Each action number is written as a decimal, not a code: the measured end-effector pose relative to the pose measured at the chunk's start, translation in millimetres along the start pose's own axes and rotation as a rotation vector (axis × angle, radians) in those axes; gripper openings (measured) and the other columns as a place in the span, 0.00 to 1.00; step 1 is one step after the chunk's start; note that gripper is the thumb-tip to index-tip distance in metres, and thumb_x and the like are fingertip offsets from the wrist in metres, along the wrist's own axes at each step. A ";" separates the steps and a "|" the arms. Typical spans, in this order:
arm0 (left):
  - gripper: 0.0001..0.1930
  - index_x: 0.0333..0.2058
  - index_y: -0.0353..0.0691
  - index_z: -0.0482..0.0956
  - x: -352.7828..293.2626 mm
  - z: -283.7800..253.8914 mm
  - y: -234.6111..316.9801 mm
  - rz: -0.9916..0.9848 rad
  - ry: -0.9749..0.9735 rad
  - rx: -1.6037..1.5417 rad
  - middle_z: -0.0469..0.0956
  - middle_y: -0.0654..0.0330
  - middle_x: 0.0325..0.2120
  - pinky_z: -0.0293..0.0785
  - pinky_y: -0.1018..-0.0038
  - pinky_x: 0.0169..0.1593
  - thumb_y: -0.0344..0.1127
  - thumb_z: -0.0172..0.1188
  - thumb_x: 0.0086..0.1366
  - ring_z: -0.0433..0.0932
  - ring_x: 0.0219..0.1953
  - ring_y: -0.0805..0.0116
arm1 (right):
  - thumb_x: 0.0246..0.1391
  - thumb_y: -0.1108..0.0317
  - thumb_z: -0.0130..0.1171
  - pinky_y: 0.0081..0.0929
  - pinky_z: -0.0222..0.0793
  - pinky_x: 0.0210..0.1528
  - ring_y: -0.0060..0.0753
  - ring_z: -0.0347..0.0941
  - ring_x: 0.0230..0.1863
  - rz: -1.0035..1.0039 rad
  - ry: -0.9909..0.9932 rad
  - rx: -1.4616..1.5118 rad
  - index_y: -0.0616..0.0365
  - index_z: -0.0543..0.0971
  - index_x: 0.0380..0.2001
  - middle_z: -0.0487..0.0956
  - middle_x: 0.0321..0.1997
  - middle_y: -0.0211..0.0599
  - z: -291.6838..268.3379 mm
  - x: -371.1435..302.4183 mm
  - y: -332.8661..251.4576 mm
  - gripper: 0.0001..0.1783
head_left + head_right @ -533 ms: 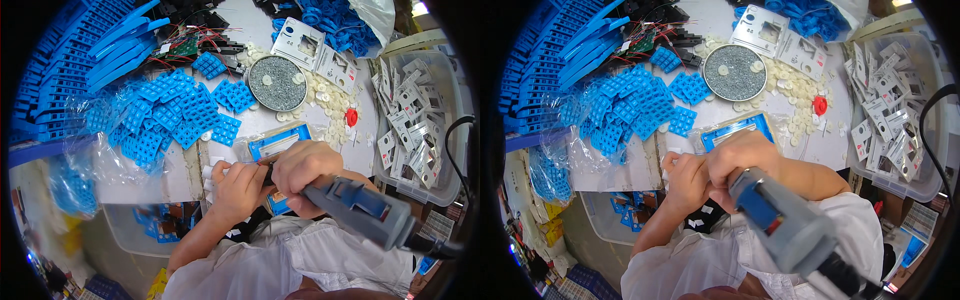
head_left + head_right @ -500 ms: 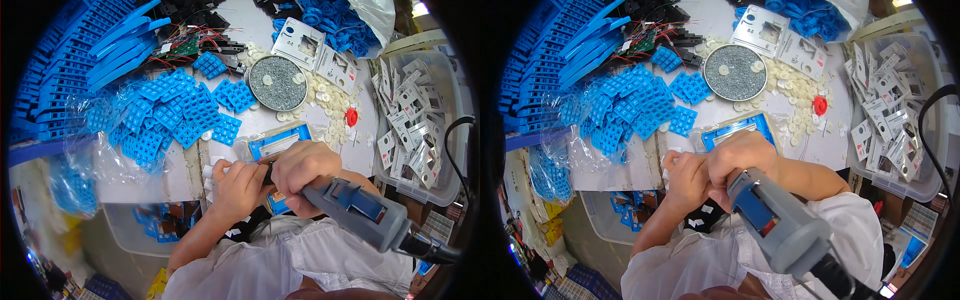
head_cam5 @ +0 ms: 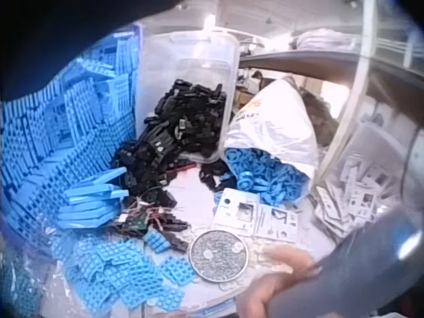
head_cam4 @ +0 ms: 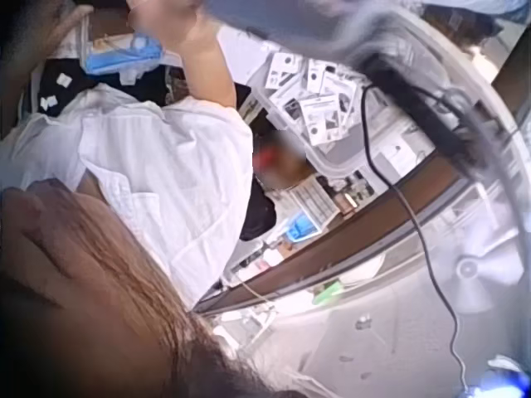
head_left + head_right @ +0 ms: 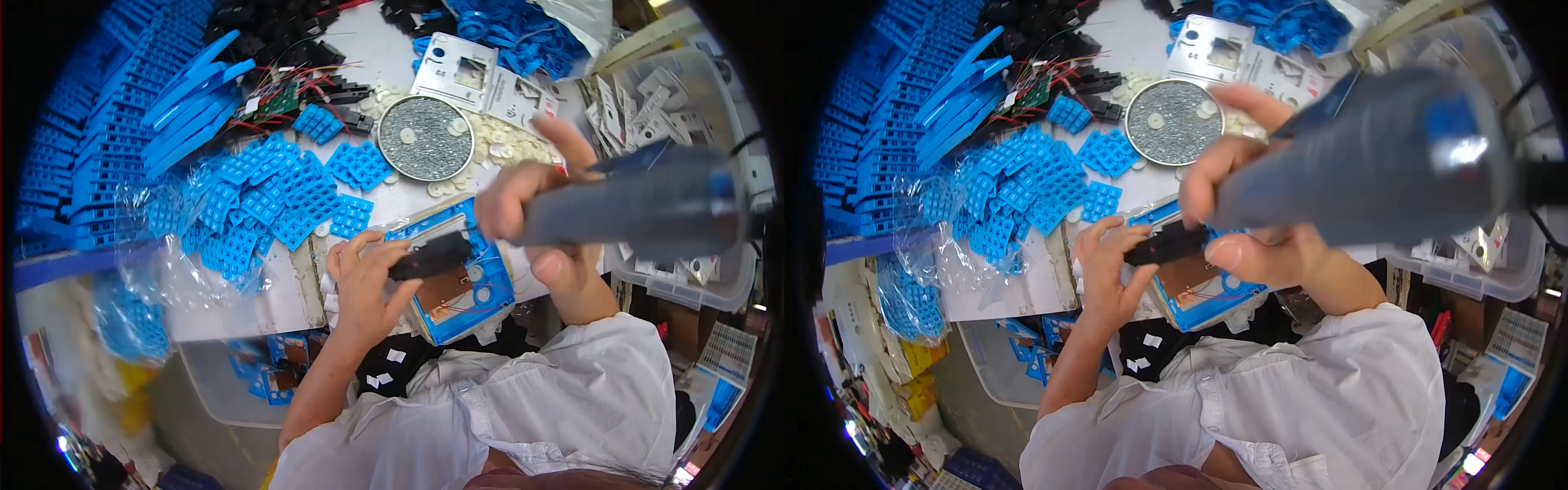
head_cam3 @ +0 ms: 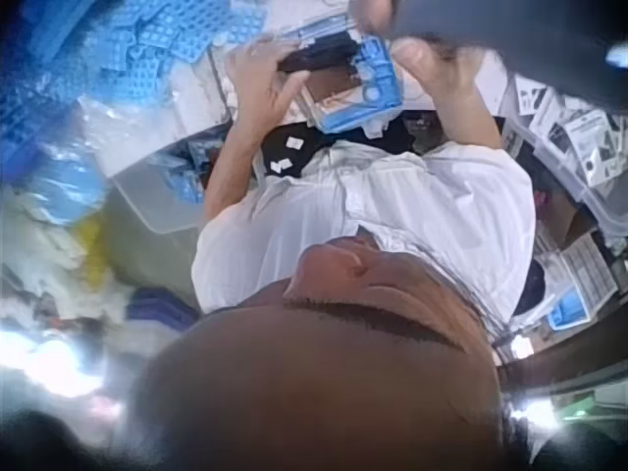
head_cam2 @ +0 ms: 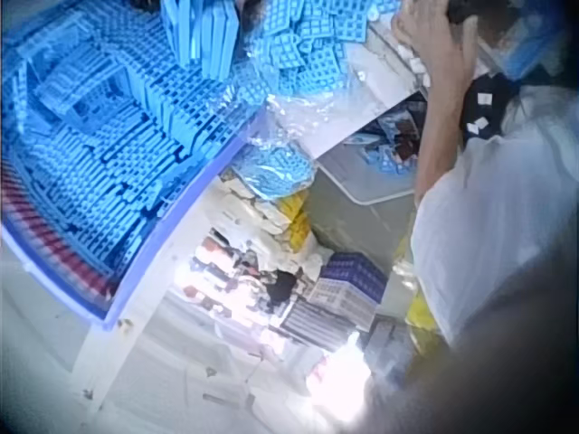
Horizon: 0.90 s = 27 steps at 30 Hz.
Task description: Assembling and packaging small electronic components into plastic casings and retail boxes.
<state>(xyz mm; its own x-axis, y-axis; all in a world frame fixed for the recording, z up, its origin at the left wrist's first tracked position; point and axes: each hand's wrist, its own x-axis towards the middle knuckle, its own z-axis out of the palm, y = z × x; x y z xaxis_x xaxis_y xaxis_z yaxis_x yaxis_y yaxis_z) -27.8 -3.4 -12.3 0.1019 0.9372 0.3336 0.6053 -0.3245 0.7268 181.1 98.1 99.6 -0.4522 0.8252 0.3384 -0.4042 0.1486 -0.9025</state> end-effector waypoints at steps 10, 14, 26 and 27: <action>0.11 0.46 0.31 0.73 5.3 24.7 -3.7 -0.515 0.107 -0.776 0.78 0.53 0.42 0.70 0.70 0.52 0.35 0.52 0.74 0.76 0.44 0.67 | 0.38 0.73 0.74 0.51 0.60 0.64 0.56 0.63 0.65 -0.330 -0.118 -1.084 0.56 0.75 0.50 0.73 0.61 0.45 -40.5 -71.3 37.2 0.31; 0.13 0.48 0.31 0.71 10.3 13.3 6.6 -0.592 0.070 -0.854 0.78 0.56 0.44 0.72 0.75 0.52 0.36 0.50 0.77 0.76 0.45 0.73 | 0.37 0.74 0.73 0.44 0.71 0.57 0.55 0.70 0.58 -0.335 -0.424 -1.033 0.51 0.77 0.45 0.75 0.57 0.41 -42.8 -21.4 71.7 0.27; 0.26 0.56 0.30 0.73 -10.6 21.0 27.9 -0.179 0.150 0.094 0.78 0.49 0.41 0.75 0.63 0.47 0.26 0.68 0.58 0.78 0.40 0.55 | 0.40 0.74 0.72 0.36 0.77 0.45 0.44 0.77 0.46 -0.186 -0.737 -0.896 0.51 0.81 0.53 0.79 0.50 0.38 -81.3 2.7 49.2 0.31; 0.25 0.55 0.30 0.73 -12.7 24.1 27.8 -0.187 0.162 0.082 0.78 0.49 0.40 0.77 0.65 0.44 0.25 0.68 0.59 0.78 0.38 0.56 | 0.40 0.73 0.72 0.36 0.77 0.45 0.44 0.77 0.46 -0.181 -0.742 -0.894 0.51 0.81 0.53 0.79 0.49 0.39 -80.9 4.5 48.1 0.31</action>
<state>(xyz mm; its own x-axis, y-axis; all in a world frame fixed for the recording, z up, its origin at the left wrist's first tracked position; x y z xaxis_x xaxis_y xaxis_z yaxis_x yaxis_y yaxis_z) 6.7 -21.2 -10.7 -0.1414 0.9452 0.2943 0.6644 -0.1298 0.7361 223.9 153.0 36.2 -0.9169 0.2772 0.2872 0.0580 0.8044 -0.5912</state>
